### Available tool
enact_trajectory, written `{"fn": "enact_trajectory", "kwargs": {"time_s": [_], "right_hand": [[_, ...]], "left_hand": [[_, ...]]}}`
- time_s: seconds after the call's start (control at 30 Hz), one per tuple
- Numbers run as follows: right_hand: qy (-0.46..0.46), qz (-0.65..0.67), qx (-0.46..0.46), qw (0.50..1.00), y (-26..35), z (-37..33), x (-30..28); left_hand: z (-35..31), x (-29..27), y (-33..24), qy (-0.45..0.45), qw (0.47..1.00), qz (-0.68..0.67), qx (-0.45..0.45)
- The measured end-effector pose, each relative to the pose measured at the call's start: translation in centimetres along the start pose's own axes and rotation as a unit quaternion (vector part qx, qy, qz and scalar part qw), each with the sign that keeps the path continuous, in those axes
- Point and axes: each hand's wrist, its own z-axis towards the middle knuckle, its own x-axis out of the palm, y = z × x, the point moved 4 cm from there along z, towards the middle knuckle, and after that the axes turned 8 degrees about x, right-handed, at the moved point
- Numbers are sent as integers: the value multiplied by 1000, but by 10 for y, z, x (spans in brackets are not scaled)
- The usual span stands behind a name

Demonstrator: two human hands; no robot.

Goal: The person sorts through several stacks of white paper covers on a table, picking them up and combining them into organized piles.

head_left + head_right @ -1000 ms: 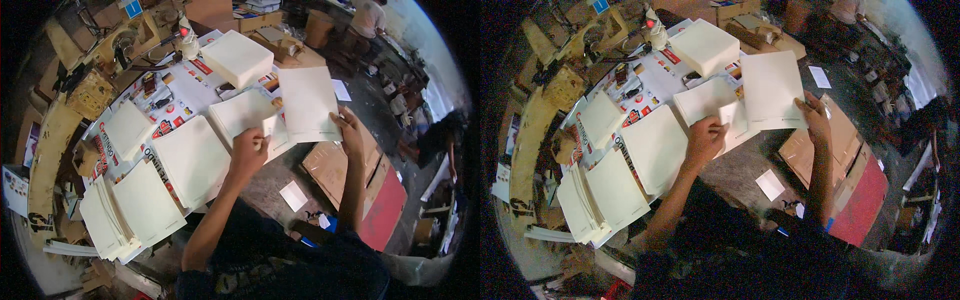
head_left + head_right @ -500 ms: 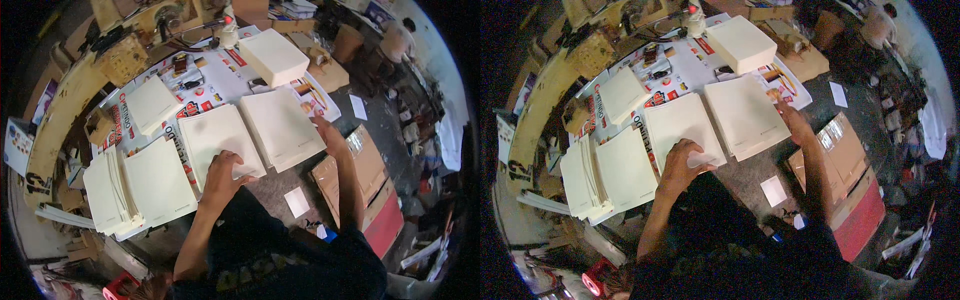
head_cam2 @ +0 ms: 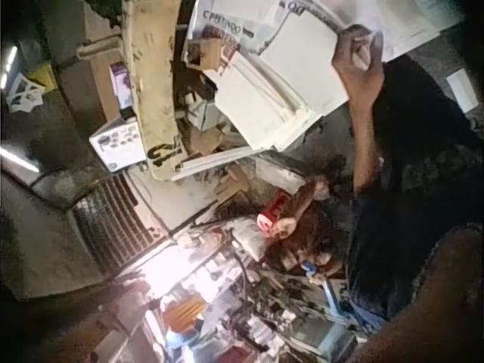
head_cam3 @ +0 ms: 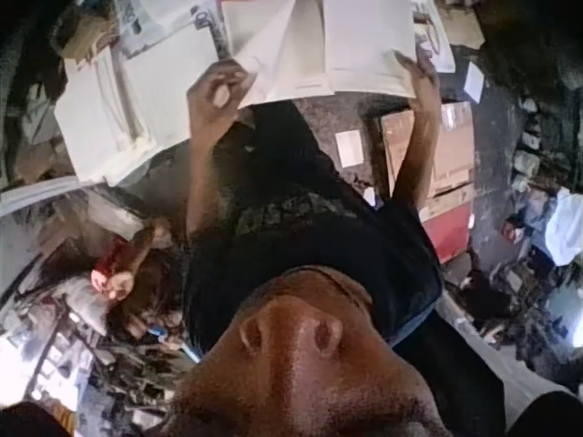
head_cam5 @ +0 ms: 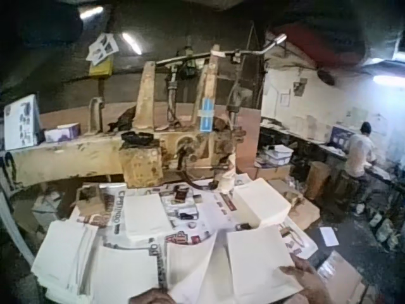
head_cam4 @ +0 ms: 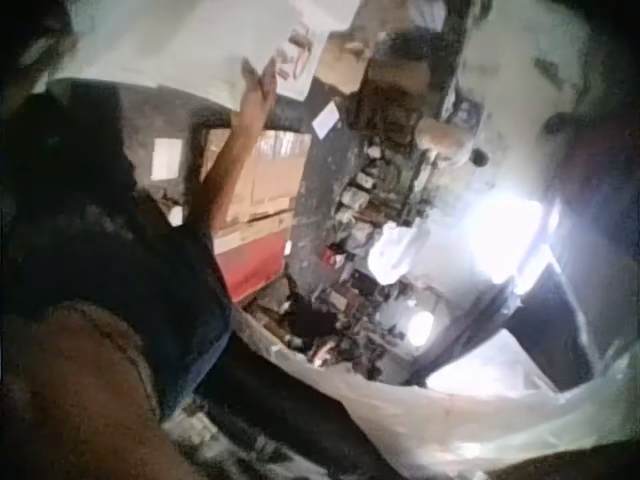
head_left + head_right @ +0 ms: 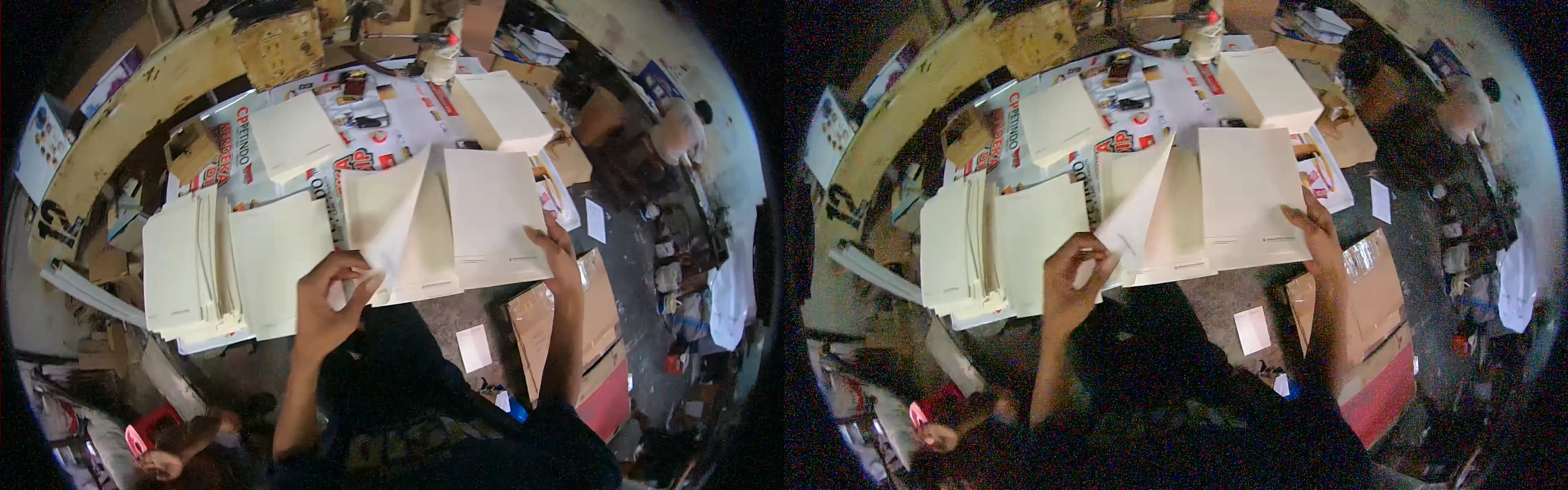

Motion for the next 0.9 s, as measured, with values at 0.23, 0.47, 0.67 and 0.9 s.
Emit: {"fn": "enact_trajectory", "kwargs": {"time_s": [0.23,0.47,0.67,0.9], "right_hand": [[94,1,-19,995,-19,-9,94],[107,-150,-63,981,-30,-6,135],[109,0,-59,992,-4,-31,169],[91,-84,-24,992,-60,-51,274]], "left_hand": [[-29,-61,13,198,918,343,20],[-51,-99,23,67,985,147,-53],[-122,-151,2,-414,909,16,-47],[-106,-158,36,-299,940,129,-99]]}}
